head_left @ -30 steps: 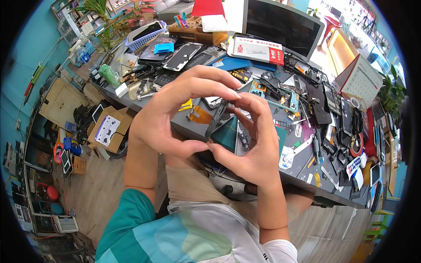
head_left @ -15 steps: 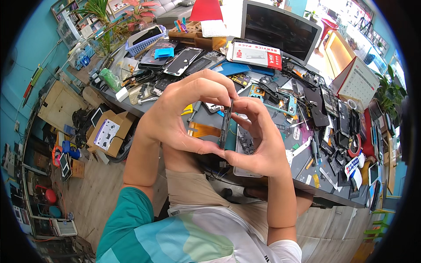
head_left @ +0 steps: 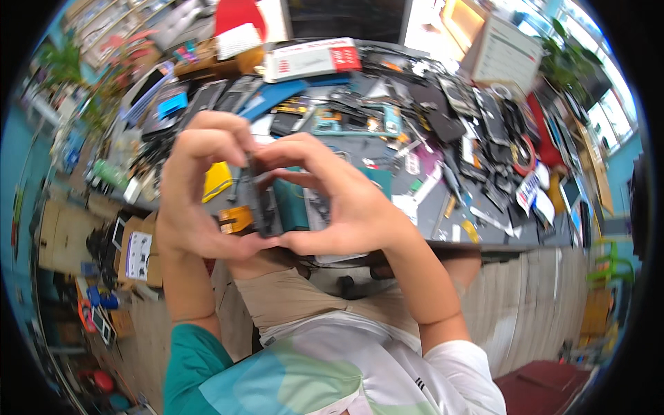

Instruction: The person disassembles a smartphone, removes the battery and camera module, then reassembles the device by reconnecting cables and securing the back cover. The person also handles a small pink plastic bag and places it on the desk.

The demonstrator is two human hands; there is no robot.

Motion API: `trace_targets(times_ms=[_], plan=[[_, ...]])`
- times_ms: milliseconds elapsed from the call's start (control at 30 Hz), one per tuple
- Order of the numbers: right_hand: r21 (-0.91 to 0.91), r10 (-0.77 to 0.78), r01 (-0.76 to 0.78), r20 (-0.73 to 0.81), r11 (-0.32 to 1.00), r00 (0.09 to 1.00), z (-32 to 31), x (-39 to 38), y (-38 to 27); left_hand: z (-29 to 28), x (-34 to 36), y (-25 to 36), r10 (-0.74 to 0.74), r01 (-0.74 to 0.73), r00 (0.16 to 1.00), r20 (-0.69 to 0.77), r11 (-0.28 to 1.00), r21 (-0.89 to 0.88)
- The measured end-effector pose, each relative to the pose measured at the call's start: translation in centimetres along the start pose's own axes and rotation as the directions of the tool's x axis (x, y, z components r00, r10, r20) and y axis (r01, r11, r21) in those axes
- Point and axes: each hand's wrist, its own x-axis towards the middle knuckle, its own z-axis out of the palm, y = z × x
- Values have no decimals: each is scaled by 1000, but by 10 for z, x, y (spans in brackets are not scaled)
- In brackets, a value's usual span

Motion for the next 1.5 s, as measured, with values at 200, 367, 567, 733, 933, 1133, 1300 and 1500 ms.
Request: trace_targets(times_ms=[200,367,567,733,933,1133,1300,1500], plan=[[20,-38,38,16,999,999,-5,-4,8,24,-5,-1,-95,82,987,-131,992,-101],[26,-21,20,40,999,999,-7,-5,8,22,-1,-1,-80,78,993,-86,997,-24],[-9,-44,44,40,999,998,-9,-7,3,30,-3,-3,-81,71,991,-107,993,-95],[-553,-135,97,-28,827,990,-46,-26,-24,32,-4,-8,-14,1,991,-130,995,-98],[-899,-115,-438,-436,16,892,-107,-87,-29,45,-8,-7,-5,-29,956,-294,993,-111],[-853,-94,-477,-468,-211,879,-103,-101,3,48,-7,-10,54,-66,961,-272,997,-35],[-879,-31,-385,-393,-280,919,-105,-96,4,51,-8,-9,55,-48,972,-226,998,39],[-909,23,-288,-309,-302,951,-109,-98,3,53,-7,-2,82,-69,974,-211,995,69]])
